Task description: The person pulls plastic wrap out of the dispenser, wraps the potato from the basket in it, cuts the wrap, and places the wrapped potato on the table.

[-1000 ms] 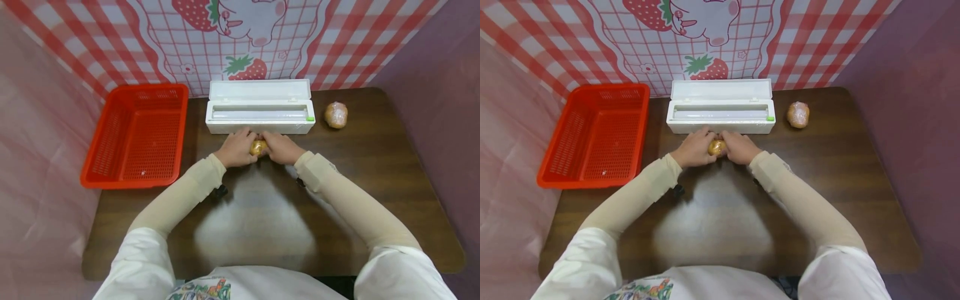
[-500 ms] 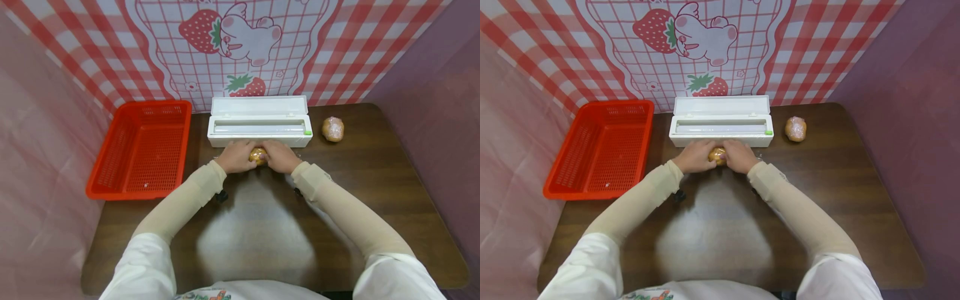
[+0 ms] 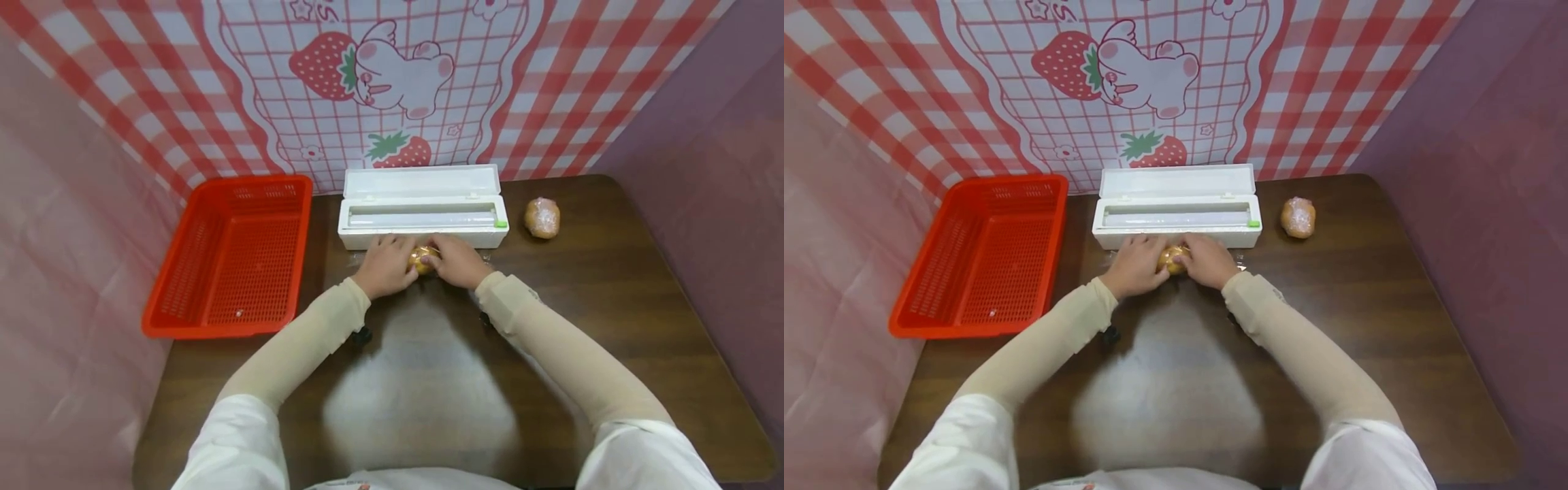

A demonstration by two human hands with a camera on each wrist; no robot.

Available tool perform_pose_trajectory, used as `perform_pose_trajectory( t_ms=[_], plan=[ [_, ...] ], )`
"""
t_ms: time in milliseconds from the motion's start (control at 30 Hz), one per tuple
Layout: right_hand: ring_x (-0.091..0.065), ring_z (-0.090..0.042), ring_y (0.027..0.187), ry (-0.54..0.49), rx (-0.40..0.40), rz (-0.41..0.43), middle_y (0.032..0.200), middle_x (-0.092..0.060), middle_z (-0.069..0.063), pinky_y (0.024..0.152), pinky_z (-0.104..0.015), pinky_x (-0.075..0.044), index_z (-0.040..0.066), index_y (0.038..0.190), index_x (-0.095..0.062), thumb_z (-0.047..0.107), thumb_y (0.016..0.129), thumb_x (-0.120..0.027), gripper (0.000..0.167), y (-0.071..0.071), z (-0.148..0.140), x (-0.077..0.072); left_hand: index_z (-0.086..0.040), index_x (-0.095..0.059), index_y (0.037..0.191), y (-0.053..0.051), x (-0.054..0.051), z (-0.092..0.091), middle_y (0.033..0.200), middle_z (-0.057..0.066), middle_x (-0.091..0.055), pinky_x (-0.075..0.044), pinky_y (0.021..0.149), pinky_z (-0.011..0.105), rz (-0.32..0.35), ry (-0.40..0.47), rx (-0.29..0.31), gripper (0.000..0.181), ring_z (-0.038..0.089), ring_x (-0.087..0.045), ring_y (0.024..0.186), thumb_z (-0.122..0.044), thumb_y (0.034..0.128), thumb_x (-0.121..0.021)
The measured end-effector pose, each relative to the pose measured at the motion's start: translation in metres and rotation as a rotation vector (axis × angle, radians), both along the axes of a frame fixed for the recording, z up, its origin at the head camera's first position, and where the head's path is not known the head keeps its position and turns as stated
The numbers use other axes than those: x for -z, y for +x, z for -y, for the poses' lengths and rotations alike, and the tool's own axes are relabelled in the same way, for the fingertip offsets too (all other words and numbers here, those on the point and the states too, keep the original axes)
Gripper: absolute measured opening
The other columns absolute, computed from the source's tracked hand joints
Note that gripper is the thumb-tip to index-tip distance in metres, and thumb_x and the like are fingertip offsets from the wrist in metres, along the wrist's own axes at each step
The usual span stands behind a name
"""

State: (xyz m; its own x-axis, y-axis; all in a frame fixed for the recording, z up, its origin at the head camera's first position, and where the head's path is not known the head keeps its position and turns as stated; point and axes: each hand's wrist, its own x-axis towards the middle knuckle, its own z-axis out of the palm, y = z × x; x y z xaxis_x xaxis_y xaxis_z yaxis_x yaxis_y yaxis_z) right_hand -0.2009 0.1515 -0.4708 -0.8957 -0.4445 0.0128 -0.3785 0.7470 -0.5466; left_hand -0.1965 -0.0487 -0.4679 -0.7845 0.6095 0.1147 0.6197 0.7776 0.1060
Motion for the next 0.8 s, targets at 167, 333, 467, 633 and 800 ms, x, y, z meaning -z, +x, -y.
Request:
perform_pose_trajectory(
  t_ms=[167, 333, 467, 633, 800],
  plan=[
    [-0.062, -0.03, 0.102, -0.038, 0.012, -0.02, 0.115, -0.067, -0.013, 0.091, -0.048, -0.049, 0.005, 0.124, -0.064, 0.029, 0.099, -0.066, 0.034, 0.006, -0.004, 0.005, -0.01, -0.063, 0.123, 0.007, 0.008, -0.003, 0.125, 0.011, -0.061, -0.047, 0.087, 0.049, -0.1, 0.02, 0.004, 0.038, 0.028, -0.06, 0.108, -0.031, 0.0921, -0.061],
    [-0.062, -0.032, 0.107, 0.008, 0.045, -0.047, 0.121, -0.066, -0.015, 0.092, -0.049, -0.048, 0.007, 0.13, -0.063, 0.03, 0.1, -0.065, 0.038, 0.013, -0.007, 0.008, -0.01, -0.064, 0.124, 0.011, 0.011, -0.006, 0.121, 0.009, -0.06, -0.047, 0.087, 0.05, -0.15, -0.002, 0.026, 0.036, 0.027, -0.059, 0.107, -0.03, 0.0939, -0.06],
    [-0.063, -0.033, 0.102, 0.087, 0.063, -0.15, 0.112, -0.067, -0.014, 0.088, -0.05, -0.049, 0.006, 0.124, -0.066, 0.032, 0.1, -0.064, 0.035, 0.021, -0.015, 0.003, -0.01, -0.062, 0.126, 0.015, 0.011, -0.01, 0.121, 0.01, -0.06, -0.045, 0.089, 0.05, -0.144, -0.024, 0.034, 0.037, 0.028, -0.056, 0.111, -0.031, 0.0955, -0.06],
    [-0.058, -0.038, 0.103, 0.064, 0.149, -0.307, 0.108, -0.065, -0.016, 0.088, -0.053, -0.046, 0.002, 0.108, -0.071, 0.021, 0.092, -0.067, 0.025, 0.018, -0.046, -0.015, -0.012, -0.06, 0.13, 0.017, 0.003, -0.012, 0.129, 0.012, -0.055, -0.044, 0.09, 0.048, -0.079, -0.037, 0.035, 0.04, 0.029, -0.052, 0.117, -0.031, 0.0955, -0.061],
    [-0.035, -0.044, 0.133, -0.012, 0.266, -0.151, 0.142, -0.044, -0.024, 0.108, -0.061, -0.027, 0.007, 0.117, -0.069, 0.022, 0.087, -0.075, 0.033, -0.008, -0.08, -0.026, -0.011, -0.06, 0.134, 0.022, -0.01, -0.009, 0.132, 0.012, -0.052, -0.042, 0.093, 0.048, -0.024, -0.1, 0.024, 0.043, 0.029, -0.046, 0.122, -0.029, 0.095, -0.06]
  ],
)
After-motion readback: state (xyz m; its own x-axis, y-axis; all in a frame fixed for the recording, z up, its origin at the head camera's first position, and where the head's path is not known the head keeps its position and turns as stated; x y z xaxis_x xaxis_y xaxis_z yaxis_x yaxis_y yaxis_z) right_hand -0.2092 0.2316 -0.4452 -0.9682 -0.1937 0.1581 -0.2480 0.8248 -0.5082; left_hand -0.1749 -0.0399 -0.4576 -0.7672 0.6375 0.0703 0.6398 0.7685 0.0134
